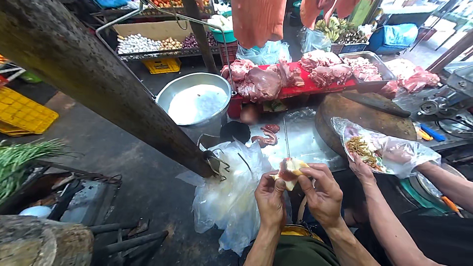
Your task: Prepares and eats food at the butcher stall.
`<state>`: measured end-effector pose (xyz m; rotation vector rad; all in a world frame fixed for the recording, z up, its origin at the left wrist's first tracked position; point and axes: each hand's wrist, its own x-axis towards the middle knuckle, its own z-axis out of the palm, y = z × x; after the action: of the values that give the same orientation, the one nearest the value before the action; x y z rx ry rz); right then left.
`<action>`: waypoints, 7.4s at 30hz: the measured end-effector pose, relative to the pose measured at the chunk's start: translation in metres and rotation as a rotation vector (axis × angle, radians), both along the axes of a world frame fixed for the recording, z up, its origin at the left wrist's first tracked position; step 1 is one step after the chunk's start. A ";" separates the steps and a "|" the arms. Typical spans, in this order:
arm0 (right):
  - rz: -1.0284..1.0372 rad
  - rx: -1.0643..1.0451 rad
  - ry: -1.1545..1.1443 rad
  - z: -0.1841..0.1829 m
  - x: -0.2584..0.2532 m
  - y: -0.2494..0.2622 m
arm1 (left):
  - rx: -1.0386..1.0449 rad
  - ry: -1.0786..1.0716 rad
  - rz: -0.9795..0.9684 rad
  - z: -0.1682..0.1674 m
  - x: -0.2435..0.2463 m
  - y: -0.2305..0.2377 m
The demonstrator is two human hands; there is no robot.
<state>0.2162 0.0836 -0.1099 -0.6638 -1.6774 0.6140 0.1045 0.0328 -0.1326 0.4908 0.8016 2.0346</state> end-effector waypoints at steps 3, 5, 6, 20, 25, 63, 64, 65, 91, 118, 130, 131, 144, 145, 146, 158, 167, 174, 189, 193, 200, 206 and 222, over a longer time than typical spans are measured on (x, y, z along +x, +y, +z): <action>0.020 -0.103 0.081 0.003 0.001 0.000 | -0.011 -0.026 -0.010 -0.001 0.000 -0.001; 0.040 -0.154 0.130 0.006 0.001 0.000 | -0.006 -0.048 -0.020 -0.002 -0.001 0.000; 0.048 -0.176 0.153 0.007 0.001 0.000 | -0.003 -0.062 -0.026 -0.002 -0.001 0.001; 0.201 -0.717 0.673 0.004 0.007 0.008 | 0.080 -0.177 -0.210 -0.003 -0.007 -0.002; 0.389 -0.934 0.906 -0.005 0.008 0.010 | 0.057 -0.178 -0.271 0.003 -0.011 -0.004; 0.584 -0.868 0.958 -0.050 -0.012 -0.015 | -0.189 0.343 -0.082 0.009 -0.009 -0.002; 0.584 -0.871 0.956 -0.049 -0.011 -0.015 | -0.200 0.336 -0.112 0.007 -0.010 -0.005; 0.587 -0.879 0.954 -0.048 -0.010 -0.015 | -0.211 0.332 -0.142 0.006 -0.010 -0.007; 0.615 -1.111 0.865 -0.045 -0.007 -0.036 | -0.188 0.386 -0.002 -0.022 -0.016 -0.033; 0.076 0.175 -0.177 -0.032 0.003 -0.025 | -0.082 0.240 -0.056 -0.011 -0.029 -0.027; 0.058 0.199 -0.174 -0.010 -0.001 -0.017 | 0.021 0.259 -0.039 -0.006 -0.026 -0.019; 0.057 0.194 -0.158 -0.009 -0.002 -0.016 | 0.022 0.248 -0.038 -0.007 -0.026 -0.019; 0.064 0.072 -0.088 0.011 -0.002 -0.001 | -0.059 0.219 -0.094 -0.015 -0.021 -0.018; 0.063 0.077 -0.095 0.012 -0.002 0.000 | -0.060 0.216 -0.100 -0.015 -0.020 -0.017; 0.060 0.089 -0.104 0.014 -0.001 0.001 | -0.060 0.213 -0.105 -0.016 -0.019 -0.017; -0.038 0.276 -0.198 0.027 -0.002 0.028 | -0.130 0.192 -0.118 -0.017 -0.018 0.008; 0.010 0.146 -0.128 0.045 -0.001 0.027 | -0.154 0.161 -0.095 -0.026 -0.014 0.028; 0.097 -0.462 -0.076 0.028 -0.004 0.034 | -0.048 0.155 -0.096 -0.023 -0.013 0.024; 0.034 -0.569 -0.182 0.009 0.003 0.038 | -0.276 -0.028 -0.204 -0.009 -0.004 0.010; 0.140 -0.713 -0.131 0.008 0.007 0.039 | -0.330 0.070 -0.116 -0.008 -0.008 0.013; 0.501 -0.980 0.060 -0.008 0.018 0.023 | -0.218 0.290 0.007 0.002 -0.009 0.012; 0.490 -0.882 0.489 -0.021 0.000 0.010 | -0.158 0.562 -0.048 0.025 -0.015 0.016; 0.432 0.320 0.352 0.114 0.038 -0.012 | 0.291 1.165 0.094 0.127 -0.075 -0.010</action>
<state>0.2539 0.0718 0.0039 0.0443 -1.5414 0.6973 0.0294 0.0228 -0.0058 1.9169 1.1714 1.8385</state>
